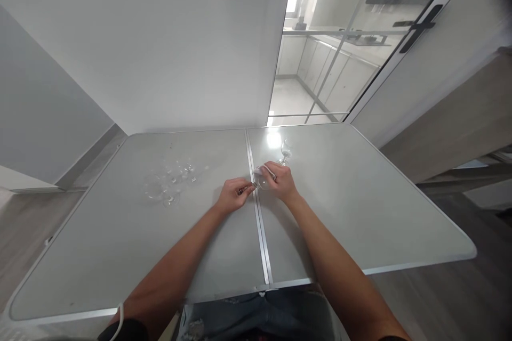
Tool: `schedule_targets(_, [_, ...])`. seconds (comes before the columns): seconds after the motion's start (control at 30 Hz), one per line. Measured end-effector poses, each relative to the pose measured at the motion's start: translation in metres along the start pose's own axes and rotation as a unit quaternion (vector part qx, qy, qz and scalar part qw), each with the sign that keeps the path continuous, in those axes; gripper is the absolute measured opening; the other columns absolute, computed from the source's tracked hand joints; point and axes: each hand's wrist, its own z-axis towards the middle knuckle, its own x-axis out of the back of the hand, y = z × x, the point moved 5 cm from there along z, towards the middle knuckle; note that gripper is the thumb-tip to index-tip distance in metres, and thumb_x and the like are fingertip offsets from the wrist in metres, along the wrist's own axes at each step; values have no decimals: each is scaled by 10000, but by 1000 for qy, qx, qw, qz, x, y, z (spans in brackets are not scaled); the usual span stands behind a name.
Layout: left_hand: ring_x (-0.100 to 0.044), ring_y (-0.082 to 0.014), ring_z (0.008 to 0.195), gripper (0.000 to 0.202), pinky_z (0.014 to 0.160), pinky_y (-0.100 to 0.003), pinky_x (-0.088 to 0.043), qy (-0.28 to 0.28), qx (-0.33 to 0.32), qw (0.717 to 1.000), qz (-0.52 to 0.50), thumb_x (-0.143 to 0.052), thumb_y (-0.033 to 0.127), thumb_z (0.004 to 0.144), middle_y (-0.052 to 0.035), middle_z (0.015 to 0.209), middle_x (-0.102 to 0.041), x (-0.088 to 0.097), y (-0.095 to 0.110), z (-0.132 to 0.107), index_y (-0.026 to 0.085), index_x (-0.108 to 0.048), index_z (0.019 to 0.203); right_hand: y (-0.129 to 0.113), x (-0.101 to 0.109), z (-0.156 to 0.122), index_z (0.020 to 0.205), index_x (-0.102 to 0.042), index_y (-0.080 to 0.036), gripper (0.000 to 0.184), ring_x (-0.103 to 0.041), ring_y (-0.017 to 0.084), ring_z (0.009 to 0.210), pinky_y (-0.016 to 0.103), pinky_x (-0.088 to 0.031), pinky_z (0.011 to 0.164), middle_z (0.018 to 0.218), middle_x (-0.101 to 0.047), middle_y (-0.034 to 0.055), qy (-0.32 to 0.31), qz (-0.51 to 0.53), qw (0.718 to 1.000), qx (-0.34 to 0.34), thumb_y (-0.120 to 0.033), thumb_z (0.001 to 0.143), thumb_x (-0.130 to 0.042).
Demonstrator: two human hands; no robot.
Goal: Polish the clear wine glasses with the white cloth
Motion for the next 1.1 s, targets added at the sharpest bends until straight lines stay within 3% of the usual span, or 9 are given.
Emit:
schedule_targets(0.07, [-469, -133, 551, 296, 574, -277, -375, 12, 4, 1000, -22, -633, 447, 894, -29, 610, -594, 2, 0, 1, 197, -751, 788, 6, 2, 0, 681, -659, -217, 414, -559, 170, 624, 297, -471, 647, 624, -594, 7, 33, 146, 985, -87, -537, 928, -569])
schedule_targets(0.17, [-485, -129, 559, 337, 566, -272, -383, 25, 28, 997, -64, -644, 477, 885, -32, 624, -620, 5, -4, 2, 181, -744, 758, 10, -13, -1, 845, -711, -187, 482, -643, 209, 704, 326, -520, 644, 760, -693, 50, 31, 355, 914, -193, -620, 919, -513])
schedule_targets(0.23, [-503, -129, 552, 381, 555, -268, -388, 35, 64, 992, -106, -650, 508, 874, -31, 602, -618, 5, -11, 2, 164, -727, 727, 12, -24, -3, 968, -714, -189, 495, -683, 231, 812, 352, -554, 694, 910, -733, 73, 42, 431, 874, -218, -631, 919, -497])
schedule_targets(0.33, [-553, -143, 558, 427, 565, -267, -417, 49, 120, 977, -170, -640, 537, 876, -37, 575, -626, 4, -23, 2, 144, -704, 719, 20, -31, -9, 1037, -684, -227, 408, -691, 220, 927, 346, -568, 767, 1028, -734, 47, 138, 449, 856, -213, -593, 910, -554])
schedule_targets(0.47, [-572, -134, 527, 419, 559, -256, -431, 60, 154, 963, -212, -623, 534, 892, -21, 554, -619, 1, -33, 2, 145, -668, 741, 15, -28, -16, 1160, -650, -250, 403, -655, 224, 1103, 364, -549, 909, 1195, -699, 51, 196, 338, 908, -152, -566, 956, -507])
schedule_targets(0.6, [-528, -119, 463, 430, 501, -241, -404, 71, 182, 958, -211, -605, 550, 894, 6, 498, -564, 0, -34, 2, 154, -640, 730, -15, -21, -14, 1326, -601, -295, 388, -471, 239, 1391, 446, -379, 1161, 1429, -582, 38, 116, 104, 988, 8, -457, 1013, -439])
schedule_targets(0.77, [-461, -102, 490, 419, 512, -241, -357, 61, 115, 988, -86, -590, 484, 916, 7, 522, -540, 1, -20, 3, 152, -629, 662, -32, -22, -10, 1294, -621, -285, 331, -413, 249, 1435, 522, -184, 1242, 1418, -602, 35, 16, -125, 978, 166, -265, 1005, -459])
schedule_targets(0.97, [-403, -94, 524, 408, 543, -252, -330, 16, -7, 1000, 23, -588, 413, 924, 11, 549, -508, -1, -4, 4, 146, -638, 620, -16, -17, -2, 971, -714, -202, 276, -623, 254, 1019, 448, -411, 1011, 968, -741, 87, -45, -183, 978, 93, -314, 993, -463])
schedule_targets(1.1, [-450, -104, 546, 313, 558, -252, -354, -14, -21, 1000, 4, -598, 382, 928, -10, 604, -587, -2, -2, 4, 160, -732, 753, 3, -5, 3, 781, -709, -192, 417, -630, 218, 775, 357, -488, 771, 770, -703, 63, -31, 37, 997, -63, -456, 980, -455])
